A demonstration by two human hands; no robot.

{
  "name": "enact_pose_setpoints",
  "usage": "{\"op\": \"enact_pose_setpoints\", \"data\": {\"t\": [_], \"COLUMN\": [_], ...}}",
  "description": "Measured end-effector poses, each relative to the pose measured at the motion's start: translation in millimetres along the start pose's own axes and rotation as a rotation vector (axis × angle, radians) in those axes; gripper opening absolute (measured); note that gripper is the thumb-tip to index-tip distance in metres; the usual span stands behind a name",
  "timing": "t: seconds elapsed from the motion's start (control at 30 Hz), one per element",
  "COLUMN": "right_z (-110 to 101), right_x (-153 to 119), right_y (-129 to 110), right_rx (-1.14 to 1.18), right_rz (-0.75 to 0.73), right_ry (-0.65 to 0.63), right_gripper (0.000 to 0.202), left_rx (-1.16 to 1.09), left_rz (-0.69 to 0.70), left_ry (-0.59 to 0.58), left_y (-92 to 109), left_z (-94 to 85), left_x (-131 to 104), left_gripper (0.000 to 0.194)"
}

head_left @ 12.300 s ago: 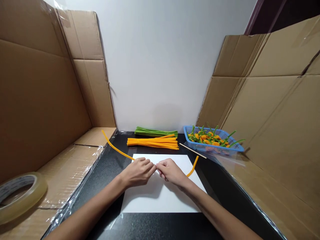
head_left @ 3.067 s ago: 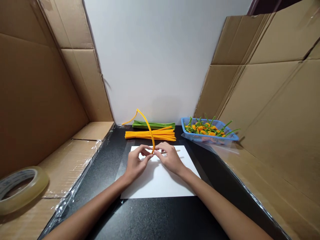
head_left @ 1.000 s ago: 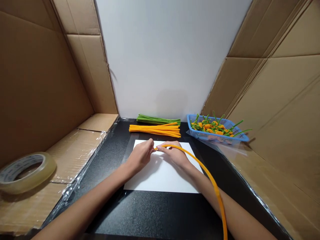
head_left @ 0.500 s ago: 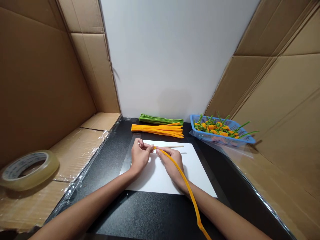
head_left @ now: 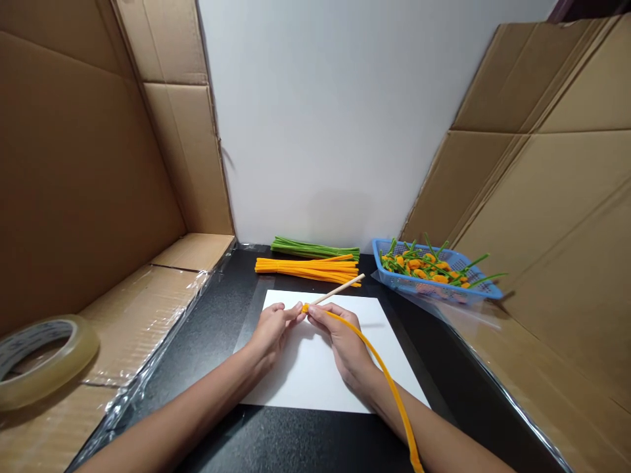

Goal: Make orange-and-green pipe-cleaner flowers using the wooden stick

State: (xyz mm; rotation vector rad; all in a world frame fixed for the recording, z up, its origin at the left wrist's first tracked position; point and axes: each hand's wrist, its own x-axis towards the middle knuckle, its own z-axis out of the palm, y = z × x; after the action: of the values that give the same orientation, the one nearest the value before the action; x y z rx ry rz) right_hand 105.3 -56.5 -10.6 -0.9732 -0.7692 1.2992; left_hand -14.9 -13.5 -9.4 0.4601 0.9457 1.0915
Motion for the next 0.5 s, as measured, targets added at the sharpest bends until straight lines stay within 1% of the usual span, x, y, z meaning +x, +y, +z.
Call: {"op": "enact_pose_setpoints", "data": {"t": [0.17, 0.33, 0.5], "right_z": [-3.7, -5.5, -10.1], "right_x": [3.8, 6.4, 10.2], "right_y": [1.2, 3.1, -4.0], "right_rx": [0.046, 0.109, 0.126], "right_rz": [0.053, 0.074, 0.148], "right_ry": [0.027, 0.063, 0.053], "right_gripper": [0.019, 0.023, 0.028], "left_rx": [0.002, -0.014, -0.005], "left_rz": [-0.035, -0.059, -0.136], "left_ry": [-0.048, -0.06, -0.078], "left_y": [1.6, 1.5, 5.6], "left_z": [-1.9, -2.4, -1.5], "left_x": [3.8, 3.3, 2.8], "left_gripper": [0.046, 0.038, 0.028]}}
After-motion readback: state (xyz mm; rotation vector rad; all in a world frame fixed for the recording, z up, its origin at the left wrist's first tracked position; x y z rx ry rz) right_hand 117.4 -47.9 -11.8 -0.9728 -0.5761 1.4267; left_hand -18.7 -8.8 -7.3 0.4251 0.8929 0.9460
